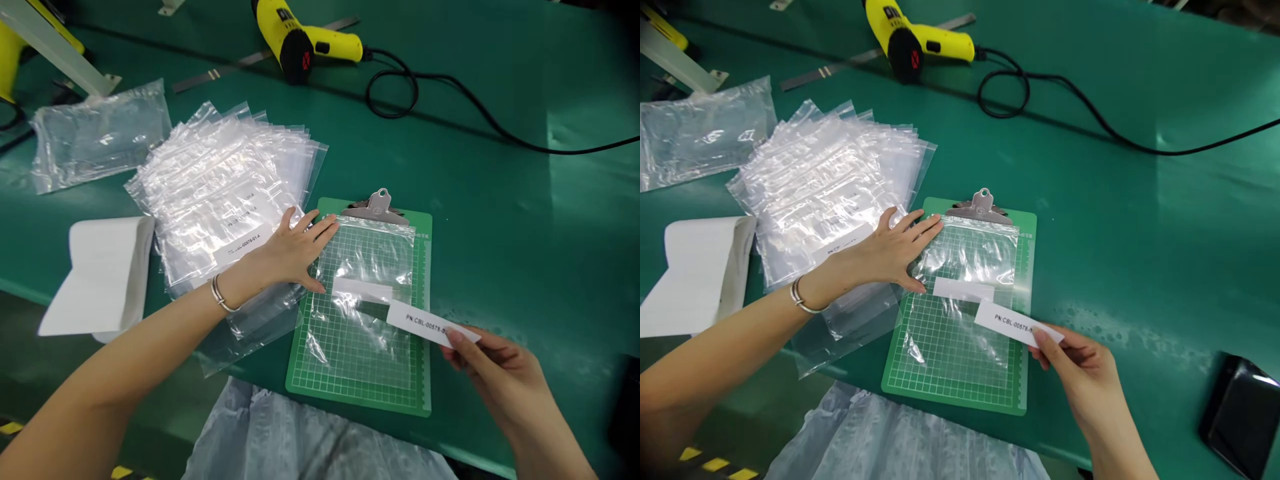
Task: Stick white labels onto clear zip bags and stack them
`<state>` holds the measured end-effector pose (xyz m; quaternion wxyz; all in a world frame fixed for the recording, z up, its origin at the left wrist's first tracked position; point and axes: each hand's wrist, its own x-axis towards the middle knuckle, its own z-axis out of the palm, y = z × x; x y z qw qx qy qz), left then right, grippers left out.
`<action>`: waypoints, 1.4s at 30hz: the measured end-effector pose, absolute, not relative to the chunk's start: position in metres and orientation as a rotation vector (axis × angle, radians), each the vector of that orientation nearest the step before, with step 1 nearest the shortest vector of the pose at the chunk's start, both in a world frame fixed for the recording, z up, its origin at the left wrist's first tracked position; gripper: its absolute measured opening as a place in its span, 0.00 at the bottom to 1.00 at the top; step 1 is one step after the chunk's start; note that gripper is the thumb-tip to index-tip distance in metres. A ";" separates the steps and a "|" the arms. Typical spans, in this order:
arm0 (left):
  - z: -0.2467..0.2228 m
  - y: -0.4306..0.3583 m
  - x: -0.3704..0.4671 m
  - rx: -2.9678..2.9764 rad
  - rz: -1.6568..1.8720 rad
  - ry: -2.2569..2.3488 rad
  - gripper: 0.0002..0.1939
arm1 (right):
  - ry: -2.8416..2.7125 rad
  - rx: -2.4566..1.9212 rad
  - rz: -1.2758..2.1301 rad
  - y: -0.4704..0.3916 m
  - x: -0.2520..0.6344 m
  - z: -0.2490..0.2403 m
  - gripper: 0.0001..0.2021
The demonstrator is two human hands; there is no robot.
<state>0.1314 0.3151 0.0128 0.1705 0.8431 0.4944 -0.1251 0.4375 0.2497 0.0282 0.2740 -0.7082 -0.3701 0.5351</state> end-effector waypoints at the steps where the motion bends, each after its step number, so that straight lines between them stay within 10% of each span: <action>1: 0.013 0.315 0.132 2.395 -0.360 1.402 0.58 | -1.001 -1.880 1.451 0.254 0.432 0.028 0.18; 42: 0.007 0.315 0.132 2.377 -0.291 1.396 0.57 | -1.314 -1.722 1.718 0.285 0.372 0.002 0.10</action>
